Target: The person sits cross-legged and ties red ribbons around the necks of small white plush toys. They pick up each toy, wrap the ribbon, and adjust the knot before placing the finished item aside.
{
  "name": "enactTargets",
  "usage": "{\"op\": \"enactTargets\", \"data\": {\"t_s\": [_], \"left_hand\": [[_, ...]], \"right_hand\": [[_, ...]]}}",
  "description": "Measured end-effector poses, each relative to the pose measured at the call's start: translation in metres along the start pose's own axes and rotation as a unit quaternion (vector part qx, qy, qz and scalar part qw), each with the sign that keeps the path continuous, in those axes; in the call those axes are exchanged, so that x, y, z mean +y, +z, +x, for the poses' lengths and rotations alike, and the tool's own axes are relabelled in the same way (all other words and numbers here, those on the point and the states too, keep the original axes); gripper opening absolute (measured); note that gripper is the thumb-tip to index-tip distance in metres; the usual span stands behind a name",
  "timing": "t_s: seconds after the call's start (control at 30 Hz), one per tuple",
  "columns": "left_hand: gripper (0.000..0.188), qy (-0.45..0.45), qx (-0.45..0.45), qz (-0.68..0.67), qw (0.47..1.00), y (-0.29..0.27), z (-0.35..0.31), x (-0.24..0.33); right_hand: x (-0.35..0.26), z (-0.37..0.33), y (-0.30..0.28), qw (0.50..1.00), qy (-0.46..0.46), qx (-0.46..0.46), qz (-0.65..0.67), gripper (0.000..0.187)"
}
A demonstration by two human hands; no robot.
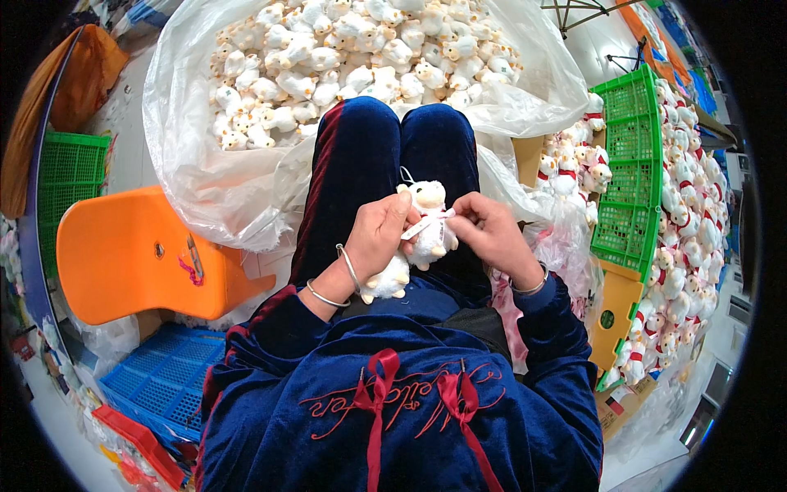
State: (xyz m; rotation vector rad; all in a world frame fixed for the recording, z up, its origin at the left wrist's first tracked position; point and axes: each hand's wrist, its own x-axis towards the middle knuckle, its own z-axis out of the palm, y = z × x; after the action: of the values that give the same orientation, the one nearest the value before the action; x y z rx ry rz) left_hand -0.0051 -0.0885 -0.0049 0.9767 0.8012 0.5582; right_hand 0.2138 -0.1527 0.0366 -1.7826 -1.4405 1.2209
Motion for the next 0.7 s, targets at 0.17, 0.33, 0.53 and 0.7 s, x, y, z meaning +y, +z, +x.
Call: {"op": "enactTargets", "data": {"t_s": [0.17, 0.33, 0.53, 0.7], "left_hand": [[0.030, -0.019, 0.005, 0.140, 0.990, 0.005, 0.003, 0.006], [0.030, 0.026, 0.045, 0.231, 0.972, 0.009, 0.003, 0.006], [0.025, 0.037, 0.006, 0.241, 0.970, 0.005, 0.001, 0.009], [0.028, 0.005, 0.036, 0.167, 0.985, 0.006, 0.005, 0.005]], "right_hand": [[0.001, 0.003, 0.008, 0.991, 0.041, -0.040, 0.120, 0.022], [0.010, 0.017, -0.003, 0.984, -0.115, 0.103, -0.087, 0.014], [-0.002, 0.017, -0.020, 0.957, -0.127, 0.255, -0.059, 0.016], [0.007, 0.015, -0.008, 0.990, 0.081, 0.052, 0.101, 0.027]]}}
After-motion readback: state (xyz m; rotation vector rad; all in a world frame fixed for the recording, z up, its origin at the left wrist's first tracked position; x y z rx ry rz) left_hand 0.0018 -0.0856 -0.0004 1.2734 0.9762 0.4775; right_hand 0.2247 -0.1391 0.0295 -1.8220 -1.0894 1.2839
